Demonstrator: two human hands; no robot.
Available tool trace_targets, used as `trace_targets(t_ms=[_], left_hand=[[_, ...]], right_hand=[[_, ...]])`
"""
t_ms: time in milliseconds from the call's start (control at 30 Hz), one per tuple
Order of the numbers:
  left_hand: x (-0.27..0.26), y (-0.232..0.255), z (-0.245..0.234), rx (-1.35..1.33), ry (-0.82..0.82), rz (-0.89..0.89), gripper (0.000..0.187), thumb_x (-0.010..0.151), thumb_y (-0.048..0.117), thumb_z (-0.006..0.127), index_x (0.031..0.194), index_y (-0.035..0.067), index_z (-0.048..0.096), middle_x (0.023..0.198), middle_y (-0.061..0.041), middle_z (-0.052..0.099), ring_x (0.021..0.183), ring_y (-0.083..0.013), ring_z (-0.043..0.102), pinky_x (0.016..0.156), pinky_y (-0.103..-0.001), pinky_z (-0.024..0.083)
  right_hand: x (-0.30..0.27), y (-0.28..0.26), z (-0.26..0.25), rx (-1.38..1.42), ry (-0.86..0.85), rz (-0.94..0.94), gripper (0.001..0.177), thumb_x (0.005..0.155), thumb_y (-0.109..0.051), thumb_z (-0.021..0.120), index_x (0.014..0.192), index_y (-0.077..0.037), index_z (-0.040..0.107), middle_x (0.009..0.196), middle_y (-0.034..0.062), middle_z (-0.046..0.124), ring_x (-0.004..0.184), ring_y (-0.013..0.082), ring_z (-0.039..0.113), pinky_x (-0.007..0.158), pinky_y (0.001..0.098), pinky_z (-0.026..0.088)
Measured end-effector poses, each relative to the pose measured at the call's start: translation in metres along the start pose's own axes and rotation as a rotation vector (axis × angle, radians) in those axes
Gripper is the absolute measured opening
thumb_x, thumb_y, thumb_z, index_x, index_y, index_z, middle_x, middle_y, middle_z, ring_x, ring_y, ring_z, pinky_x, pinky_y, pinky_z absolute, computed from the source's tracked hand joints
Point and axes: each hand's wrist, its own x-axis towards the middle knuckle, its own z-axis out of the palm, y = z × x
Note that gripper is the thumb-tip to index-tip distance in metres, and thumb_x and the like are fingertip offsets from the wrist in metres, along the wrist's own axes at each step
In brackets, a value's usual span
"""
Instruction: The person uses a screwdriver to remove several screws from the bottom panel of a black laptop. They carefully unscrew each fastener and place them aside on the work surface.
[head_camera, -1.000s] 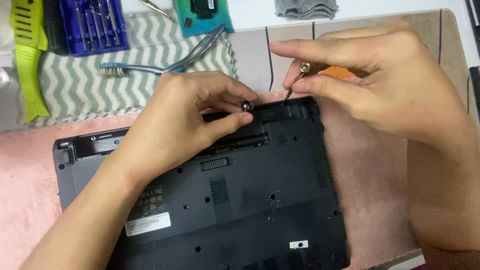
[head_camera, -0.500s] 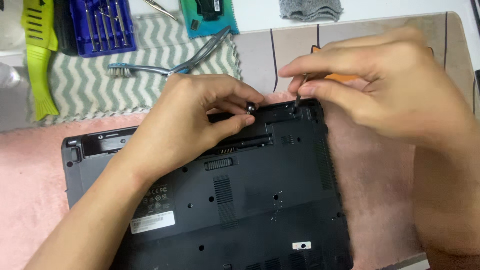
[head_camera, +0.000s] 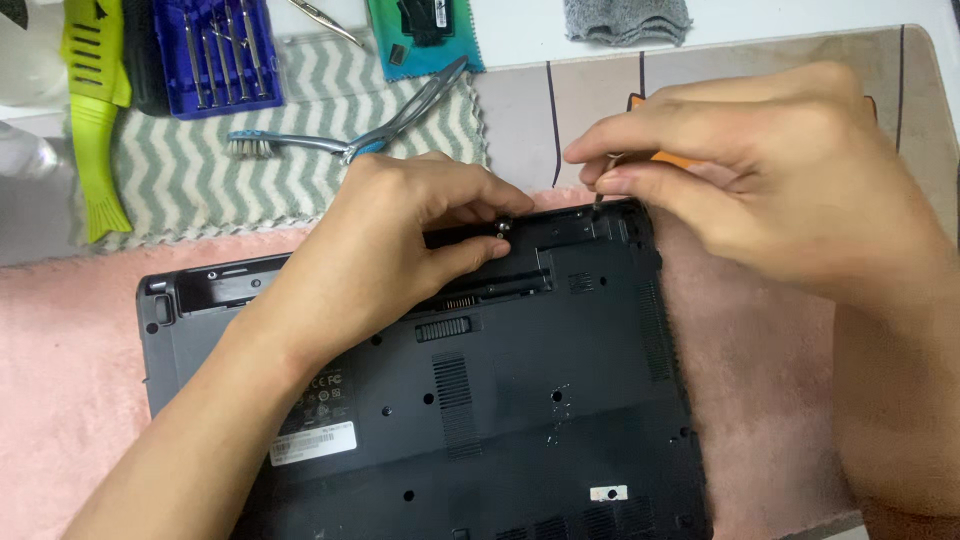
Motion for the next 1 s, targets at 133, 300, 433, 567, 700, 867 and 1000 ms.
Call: trace_targets(t_ms=[133, 300, 433, 567, 700, 867, 1000], left_hand=[[0.0, -0.002, 0.0, 0.014, -0.015, -0.004, 0.03, 0.085, 0.006, 0.081, 0.114, 0.011, 0.075, 0.101, -0.003, 0.079, 0.087, -0.0146, 0.074, 0.079, -0.026, 0.062], [-0.001, -0.005, 0.001, 0.031, -0.029, 0.017, 0.032, 0.084, 0.005, 0.081, 0.115, 0.011, 0.074, 0.101, -0.002, 0.078, 0.091, -0.017, 0.072, 0.079, -0.029, 0.059], [-0.001, -0.005, 0.001, 0.022, -0.019, 0.056, 0.032, 0.083, 0.004, 0.082, 0.113, 0.011, 0.074, 0.1, -0.001, 0.078, 0.092, -0.0171, 0.072, 0.082, -0.029, 0.057], [-0.002, -0.003, 0.0, -0.003, -0.034, 0.019, 0.033, 0.084, 0.001, 0.08, 0.115, 0.01, 0.073, 0.096, -0.002, 0.077, 0.094, -0.0176, 0.071, 0.084, -0.029, 0.06], [-0.002, -0.007, 0.002, 0.002, -0.03, 0.045, 0.032, 0.082, 0.0, 0.081, 0.113, 0.01, 0.073, 0.095, -0.001, 0.077, 0.095, -0.0172, 0.07, 0.084, -0.029, 0.058], [-0.002, -0.004, 0.002, 0.018, -0.042, 0.049, 0.037, 0.082, 0.002, 0.082, 0.117, 0.009, 0.072, 0.101, -0.004, 0.077, 0.097, -0.0185, 0.071, 0.086, -0.031, 0.059], [-0.002, -0.005, 0.001, 0.029, -0.07, 0.05, 0.035, 0.083, 0.006, 0.082, 0.117, 0.008, 0.072, 0.105, -0.005, 0.078, 0.103, -0.021, 0.07, 0.089, -0.033, 0.059]], right_hand=[[0.0, -0.001, 0.004, -0.006, 0.025, 0.021, 0.015, 0.102, 0.002, 0.072, 0.116, 0.003, 0.079, 0.108, 0.0126, 0.079, 0.097, 0.0222, 0.075, 0.084, 0.0303, 0.055], [0.001, 0.0, 0.005, 0.008, 0.024, 0.002, 0.016, 0.102, 0.0, 0.073, 0.116, 0.006, 0.078, 0.109, 0.0163, 0.078, 0.098, 0.0248, 0.075, 0.086, 0.0323, 0.056], [0.006, -0.007, 0.006, 0.095, 0.032, -0.004, 0.012, 0.1, 0.003, 0.073, 0.111, 0.009, 0.076, 0.102, 0.0161, 0.078, 0.09, 0.0222, 0.075, 0.08, 0.0293, 0.057], [0.008, -0.017, 0.002, 0.139, 0.082, 0.056, 0.007, 0.1, 0.01, 0.074, 0.107, 0.012, 0.075, 0.098, 0.0176, 0.077, 0.093, 0.0226, 0.077, 0.082, 0.0273, 0.059], [0.004, -0.013, 0.003, 0.126, 0.127, 0.047, 0.007, 0.104, 0.011, 0.077, 0.108, 0.016, 0.075, 0.1, 0.0216, 0.076, 0.095, 0.0255, 0.075, 0.085, 0.03, 0.057], [0.011, -0.023, 0.006, 0.245, 0.06, 0.142, 0.005, 0.097, 0.005, 0.074, 0.101, 0.005, 0.076, 0.097, 0.0116, 0.078, 0.09, 0.0159, 0.075, 0.08, 0.022, 0.058], [0.008, -0.022, 0.014, 0.2, 0.085, 0.16, 0.005, 0.096, -0.001, 0.08, 0.101, -0.002, 0.078, 0.095, 0.0046, 0.079, 0.071, 0.0071, 0.066, 0.065, 0.0168, 0.046]])
